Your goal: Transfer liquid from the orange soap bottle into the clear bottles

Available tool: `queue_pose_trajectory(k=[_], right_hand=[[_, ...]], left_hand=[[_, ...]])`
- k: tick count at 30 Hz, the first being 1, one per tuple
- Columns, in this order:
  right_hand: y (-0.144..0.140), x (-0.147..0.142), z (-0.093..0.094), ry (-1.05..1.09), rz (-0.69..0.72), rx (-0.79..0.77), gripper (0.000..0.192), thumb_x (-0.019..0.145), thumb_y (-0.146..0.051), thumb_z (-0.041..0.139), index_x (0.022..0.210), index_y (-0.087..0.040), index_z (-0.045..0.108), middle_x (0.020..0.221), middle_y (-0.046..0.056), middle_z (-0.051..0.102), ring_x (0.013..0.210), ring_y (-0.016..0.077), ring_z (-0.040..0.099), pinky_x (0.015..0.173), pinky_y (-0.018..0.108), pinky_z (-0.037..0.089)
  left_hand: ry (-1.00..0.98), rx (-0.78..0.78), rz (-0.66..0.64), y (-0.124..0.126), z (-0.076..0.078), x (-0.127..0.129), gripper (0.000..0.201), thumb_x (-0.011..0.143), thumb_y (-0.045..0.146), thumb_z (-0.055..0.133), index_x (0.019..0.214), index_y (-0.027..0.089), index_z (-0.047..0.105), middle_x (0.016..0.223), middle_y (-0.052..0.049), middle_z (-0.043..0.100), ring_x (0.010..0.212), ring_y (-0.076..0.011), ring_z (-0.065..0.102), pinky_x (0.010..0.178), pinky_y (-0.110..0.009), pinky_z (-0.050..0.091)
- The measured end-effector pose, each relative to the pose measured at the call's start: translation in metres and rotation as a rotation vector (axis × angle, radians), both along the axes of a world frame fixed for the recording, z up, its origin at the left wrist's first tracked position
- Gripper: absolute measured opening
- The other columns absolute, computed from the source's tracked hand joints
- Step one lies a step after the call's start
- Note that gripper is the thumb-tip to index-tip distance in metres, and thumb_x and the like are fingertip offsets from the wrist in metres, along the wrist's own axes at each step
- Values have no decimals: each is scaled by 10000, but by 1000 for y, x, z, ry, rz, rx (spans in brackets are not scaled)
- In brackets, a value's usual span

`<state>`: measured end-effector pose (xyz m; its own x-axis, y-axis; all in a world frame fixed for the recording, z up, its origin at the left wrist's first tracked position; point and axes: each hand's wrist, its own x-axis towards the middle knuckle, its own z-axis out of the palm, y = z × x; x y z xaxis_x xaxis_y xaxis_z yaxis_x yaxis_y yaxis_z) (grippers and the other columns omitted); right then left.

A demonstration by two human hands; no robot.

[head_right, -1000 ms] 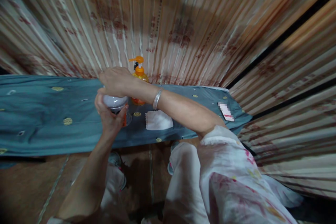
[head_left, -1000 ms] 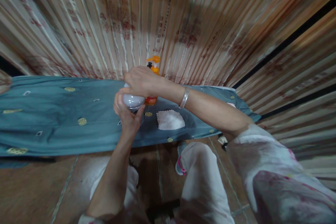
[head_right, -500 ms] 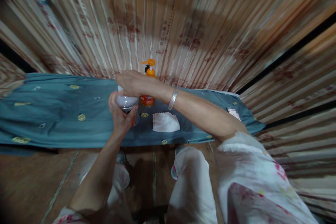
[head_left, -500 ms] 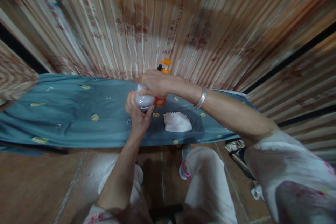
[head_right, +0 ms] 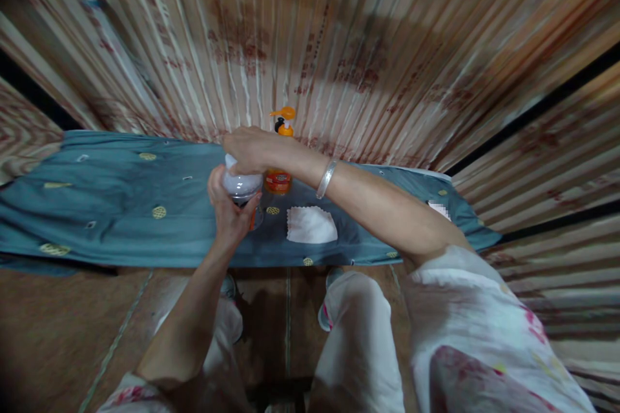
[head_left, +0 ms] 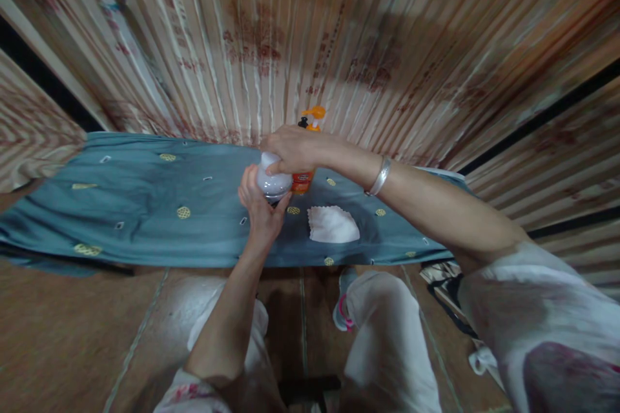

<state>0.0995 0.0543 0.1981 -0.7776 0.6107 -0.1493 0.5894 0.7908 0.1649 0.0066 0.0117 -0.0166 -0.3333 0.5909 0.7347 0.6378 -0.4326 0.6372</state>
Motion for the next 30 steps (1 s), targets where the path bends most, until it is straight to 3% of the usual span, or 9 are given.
queue_pose_trajectory(k=[8, 14, 17, 23, 30], right_hand=[[-5, -3, 1, 79, -101, 83, 500, 1022, -437, 529, 1306, -51, 671, 1278, 251, 726, 1166, 341, 672, 950, 436, 487], [2, -2, 6, -5, -18, 0, 403, 960, -324, 645, 1285, -90, 689, 1248, 196, 745, 1153, 300, 677, 929, 377, 488], [3, -1, 8, -2, -10, 8, 454, 933, -379, 693, 1292, -101, 682, 1243, 182, 745, 1172, 308, 665, 943, 381, 484], [-4, -6, 4, 58, -113, 92, 504, 1003, -453, 576, 1302, -61, 682, 1257, 245, 734, 1159, 361, 671, 955, 451, 501], [3, -5, 5, -4, -16, 51, 478, 937, -376, 700, 1322, -94, 673, 1211, 191, 749, 1185, 334, 666, 963, 413, 492]], left_hand=[[-22, -14, -41, 1, 0, -1, 881, 875, 698, 648, 1526, 189, 342, 1534, -229, 471, 1493, -361, 410, 1251, -552, 292], [-22, -29, -28, 0, 0, -1, 874, 876, 716, 633, 1519, 194, 355, 1530, -227, 478, 1497, -362, 412, 1254, -554, 288], [-21, -29, -26, 1, -2, -1, 885, 872, 725, 627, 1523, 194, 348, 1533, -230, 475, 1500, -367, 408, 1255, -558, 292], [-13, 2, -21, 2, -1, -1, 871, 878, 701, 638, 1520, 188, 348, 1522, -230, 484, 1485, -364, 430, 1252, -562, 304], [-26, -50, -37, 1, -1, -2, 885, 868, 700, 652, 1520, 183, 349, 1542, -239, 468, 1503, -373, 411, 1256, -576, 301]])
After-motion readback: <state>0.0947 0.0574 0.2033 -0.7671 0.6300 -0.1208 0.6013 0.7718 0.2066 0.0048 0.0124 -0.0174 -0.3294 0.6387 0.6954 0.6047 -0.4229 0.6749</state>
